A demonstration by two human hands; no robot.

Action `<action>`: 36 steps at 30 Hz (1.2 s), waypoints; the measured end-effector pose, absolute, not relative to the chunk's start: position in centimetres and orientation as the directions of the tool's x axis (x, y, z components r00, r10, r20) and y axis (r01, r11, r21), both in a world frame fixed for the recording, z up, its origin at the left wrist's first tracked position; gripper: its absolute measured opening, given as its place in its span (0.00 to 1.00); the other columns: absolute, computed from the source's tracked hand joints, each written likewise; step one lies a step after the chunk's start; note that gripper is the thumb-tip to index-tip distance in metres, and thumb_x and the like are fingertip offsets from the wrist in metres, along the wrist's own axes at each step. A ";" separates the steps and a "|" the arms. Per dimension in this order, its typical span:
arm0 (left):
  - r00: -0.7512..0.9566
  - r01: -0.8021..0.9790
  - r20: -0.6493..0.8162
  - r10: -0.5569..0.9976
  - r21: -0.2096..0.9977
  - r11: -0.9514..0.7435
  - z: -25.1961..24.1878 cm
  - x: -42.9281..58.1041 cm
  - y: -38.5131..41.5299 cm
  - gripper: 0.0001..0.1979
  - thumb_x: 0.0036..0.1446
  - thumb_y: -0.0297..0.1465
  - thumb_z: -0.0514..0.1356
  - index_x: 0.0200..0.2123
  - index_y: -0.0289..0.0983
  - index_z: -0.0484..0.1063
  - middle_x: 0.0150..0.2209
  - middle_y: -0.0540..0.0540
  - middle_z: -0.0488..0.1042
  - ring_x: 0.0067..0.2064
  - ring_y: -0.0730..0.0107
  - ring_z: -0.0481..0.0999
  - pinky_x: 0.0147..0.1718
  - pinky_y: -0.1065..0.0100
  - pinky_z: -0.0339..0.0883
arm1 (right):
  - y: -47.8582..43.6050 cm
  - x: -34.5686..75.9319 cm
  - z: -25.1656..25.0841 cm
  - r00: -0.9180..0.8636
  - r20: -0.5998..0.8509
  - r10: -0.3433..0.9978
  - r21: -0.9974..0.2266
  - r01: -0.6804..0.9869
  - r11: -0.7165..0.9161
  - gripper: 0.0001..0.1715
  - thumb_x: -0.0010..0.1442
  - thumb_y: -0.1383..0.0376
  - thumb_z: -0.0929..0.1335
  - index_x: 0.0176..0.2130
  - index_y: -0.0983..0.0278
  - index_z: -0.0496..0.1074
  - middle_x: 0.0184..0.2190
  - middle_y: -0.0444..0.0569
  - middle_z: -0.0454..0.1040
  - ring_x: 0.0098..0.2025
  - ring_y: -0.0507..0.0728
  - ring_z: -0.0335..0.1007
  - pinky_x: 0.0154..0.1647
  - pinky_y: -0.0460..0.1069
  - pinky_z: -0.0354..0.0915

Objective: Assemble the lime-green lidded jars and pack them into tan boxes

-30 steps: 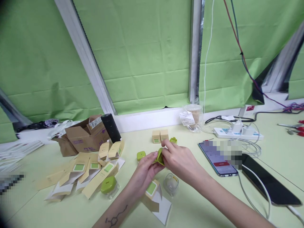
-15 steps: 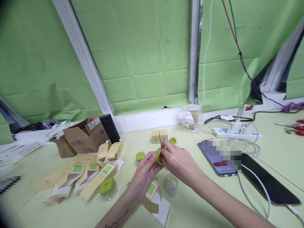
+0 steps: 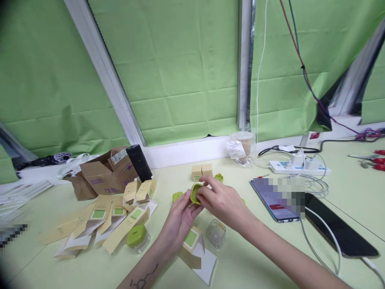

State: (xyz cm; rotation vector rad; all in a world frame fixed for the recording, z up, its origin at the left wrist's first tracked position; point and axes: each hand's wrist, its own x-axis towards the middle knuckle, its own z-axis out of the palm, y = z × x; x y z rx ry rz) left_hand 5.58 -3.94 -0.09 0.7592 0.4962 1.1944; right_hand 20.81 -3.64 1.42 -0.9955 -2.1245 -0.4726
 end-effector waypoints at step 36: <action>0.603 -0.241 0.001 0.798 0.953 0.181 0.7 3.8 -2.7 0.12 0.53 0.32 0.62 0.39 0.30 0.75 0.36 0.40 0.77 0.35 0.66 0.78 0.34 0.70 0.71 | -5.0 22.0 3.8 -0.458 0.548 0.700 -0.427 0.567 0.705 0.07 0.60 0.71 0.65 0.31 0.62 0.69 0.37 0.49 0.68 0.36 0.54 0.71 0.37 0.49 0.68</action>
